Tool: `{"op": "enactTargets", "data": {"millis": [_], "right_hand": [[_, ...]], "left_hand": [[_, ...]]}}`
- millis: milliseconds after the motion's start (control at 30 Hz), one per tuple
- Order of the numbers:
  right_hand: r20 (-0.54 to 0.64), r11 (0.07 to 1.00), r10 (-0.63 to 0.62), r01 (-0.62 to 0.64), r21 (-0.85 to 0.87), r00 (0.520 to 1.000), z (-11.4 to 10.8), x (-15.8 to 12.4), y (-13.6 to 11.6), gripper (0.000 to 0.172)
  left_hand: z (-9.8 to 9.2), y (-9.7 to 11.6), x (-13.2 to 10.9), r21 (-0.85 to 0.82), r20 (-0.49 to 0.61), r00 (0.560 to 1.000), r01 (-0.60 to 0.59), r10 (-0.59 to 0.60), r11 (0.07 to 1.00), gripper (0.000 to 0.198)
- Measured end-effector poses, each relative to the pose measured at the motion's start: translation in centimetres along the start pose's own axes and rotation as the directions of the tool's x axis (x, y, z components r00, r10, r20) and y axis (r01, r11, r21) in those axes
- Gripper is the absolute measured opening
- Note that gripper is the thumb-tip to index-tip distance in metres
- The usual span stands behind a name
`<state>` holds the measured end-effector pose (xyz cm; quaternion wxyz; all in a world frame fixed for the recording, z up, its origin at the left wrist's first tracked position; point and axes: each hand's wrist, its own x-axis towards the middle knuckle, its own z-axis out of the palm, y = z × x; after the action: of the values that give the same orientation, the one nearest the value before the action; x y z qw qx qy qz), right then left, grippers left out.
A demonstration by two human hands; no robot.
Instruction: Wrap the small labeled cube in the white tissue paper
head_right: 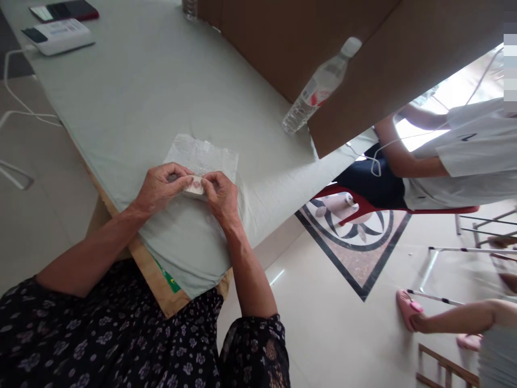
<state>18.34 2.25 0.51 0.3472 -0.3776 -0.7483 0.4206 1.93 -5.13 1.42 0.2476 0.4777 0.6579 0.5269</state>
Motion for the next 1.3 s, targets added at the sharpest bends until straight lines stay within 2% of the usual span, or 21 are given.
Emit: {"op": "enactTargets", "data": {"millis": [400,633,733,800,900,967,1033,1133,1200,1300], "right_hand": [[-0.029,0.999,0.002,-0.001,0.045,1.0,-0.1,-0.5,-0.2,0.016],[-0.035,0.999,0.008,-0.006,0.049,0.999,0.0,-0.3,0.1,0.014],[-0.037,1.0,0.007,-0.008,-0.009,0.999,0.0,0.0,0.6,0.014],[-0.095,0.993,-0.053,0.043,-0.11,0.994,-0.1,-0.1,0.6,0.014],[-0.197,0.914,-0.273,0.19,-0.359,0.941,-0.3,-0.7,-0.2,0.017],[-0.122,0.816,-0.402,0.294,-0.497,0.908,-0.3,-1.4,-1.1,0.019],[0.037,0.722,-0.46,0.398,-0.566,0.887,-0.2,-1.9,-1.7,0.019],[0.206,0.627,-0.467,0.487,-0.608,0.86,-0.2,-2.4,-1.9,0.02],[0.24,0.596,-0.453,0.492,-0.634,0.859,-0.3,-2.5,-1.8,0.022],[0.284,0.564,-0.414,0.489,-0.666,0.865,-0.4,-2.4,-1.8,0.023]], "left_hand": [[0.3,-0.5,-0.2,-0.027,-0.029,0.998,-0.052,0.051,0.998,0.018],[0.3,-0.1,0.1,-0.052,0.01,1.0,0.026,-0.025,0.998,0.014],[0.3,0.1,0.2,-0.06,0.017,0.999,0.039,-0.038,0.997,0.012],[0.3,0.2,0.3,-0.069,0.024,0.999,0.037,-0.036,0.997,0.013],[0.3,0.1,0.4,-0.076,0.049,0.998,0.041,-0.037,0.996,0.015],[0.3,0.1,0.6,-0.07,0.068,0.997,0.042,-0.037,0.997,0.016],[0.2,0.1,0.7,-0.052,0.081,0.996,0.041,-0.037,0.998,0.017],[-0.5,0.1,0.9,0.008,0.13,0.99,0.045,-0.046,0.999,0.019],[-1.4,0.2,0.8,0.055,0.184,0.982,0.038,-0.048,0.998,0.023],[-3.1,0.1,0.6,0.127,0.23,0.971,0.039,-0.067,0.991,0.041]]}}
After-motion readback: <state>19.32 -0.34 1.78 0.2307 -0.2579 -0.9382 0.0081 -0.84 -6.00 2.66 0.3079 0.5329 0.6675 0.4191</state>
